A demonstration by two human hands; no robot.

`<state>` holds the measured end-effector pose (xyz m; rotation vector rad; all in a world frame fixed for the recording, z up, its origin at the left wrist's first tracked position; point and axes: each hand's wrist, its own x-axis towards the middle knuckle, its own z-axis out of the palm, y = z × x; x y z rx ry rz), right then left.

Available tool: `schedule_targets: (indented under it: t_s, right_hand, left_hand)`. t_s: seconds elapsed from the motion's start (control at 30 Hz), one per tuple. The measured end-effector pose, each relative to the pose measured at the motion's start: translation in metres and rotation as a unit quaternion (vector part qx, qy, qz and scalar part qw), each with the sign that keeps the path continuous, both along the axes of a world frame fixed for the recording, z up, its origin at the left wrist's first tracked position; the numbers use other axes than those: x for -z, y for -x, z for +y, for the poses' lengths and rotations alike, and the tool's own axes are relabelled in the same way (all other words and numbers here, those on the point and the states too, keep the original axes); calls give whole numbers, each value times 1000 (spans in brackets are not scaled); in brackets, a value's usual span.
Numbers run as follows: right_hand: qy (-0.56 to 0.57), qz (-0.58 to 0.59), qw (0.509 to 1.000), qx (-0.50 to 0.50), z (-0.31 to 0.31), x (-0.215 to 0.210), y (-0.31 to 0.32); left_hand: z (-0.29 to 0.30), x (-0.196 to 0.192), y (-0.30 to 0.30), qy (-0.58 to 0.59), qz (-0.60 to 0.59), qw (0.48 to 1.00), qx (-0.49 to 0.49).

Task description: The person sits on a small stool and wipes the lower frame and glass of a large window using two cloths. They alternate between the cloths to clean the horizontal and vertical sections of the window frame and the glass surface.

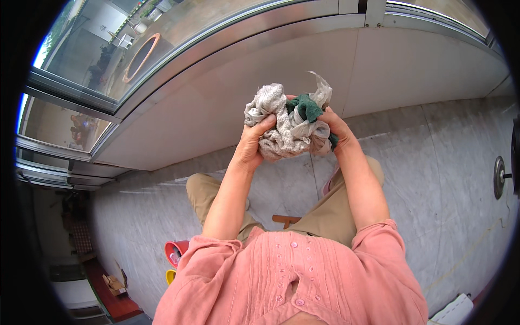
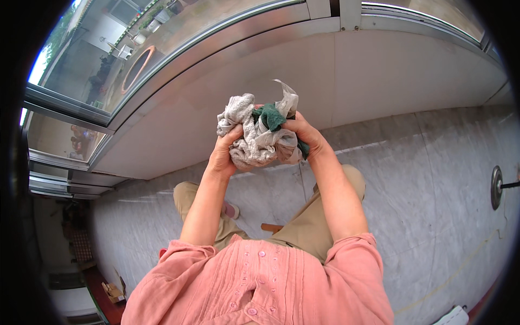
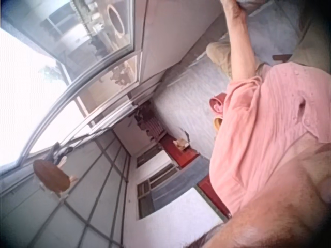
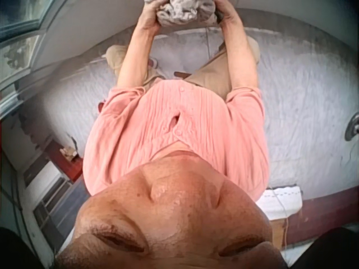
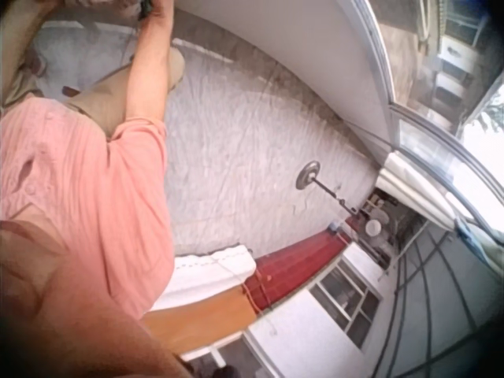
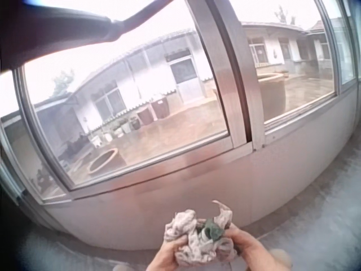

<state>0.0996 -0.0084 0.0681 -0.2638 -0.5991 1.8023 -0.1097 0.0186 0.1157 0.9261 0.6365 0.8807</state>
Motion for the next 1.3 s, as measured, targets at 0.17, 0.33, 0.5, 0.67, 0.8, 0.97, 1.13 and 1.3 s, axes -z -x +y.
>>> schedule_targets:
  t_s: [0.17,0.33,0.5,0.67,0.8,0.97,1.13,1.3]
  right_hand:
    - [5,10,996,87,0,1,-10]
    - [18,-447,879,167,6,19,-11]
    - [-43,-702,703,100,9,18,4]
    - [-75,-720,681,110,6,17,0]
    - [-45,-741,657,131,-3,21,-20]
    - [-71,-758,637,120,-15,24,-23]
    - [-108,-758,635,104,-6,37,-16]
    - [-109,-762,634,75,1,26,-12]
  left_hand:
    - [21,-7,2,48,-46,992,-111]
    - [48,-104,-81,-389,139,902,-125]
    - [93,-123,-216,-827,333,415,-183]
    - [114,-101,-259,-837,425,298,-170]
    - [125,-96,-220,-836,434,308,-137]
    - [130,-85,-181,-820,453,314,-154]
    - [120,-100,-254,-846,378,324,-190]
    - [115,-100,-283,-853,380,318,-167]
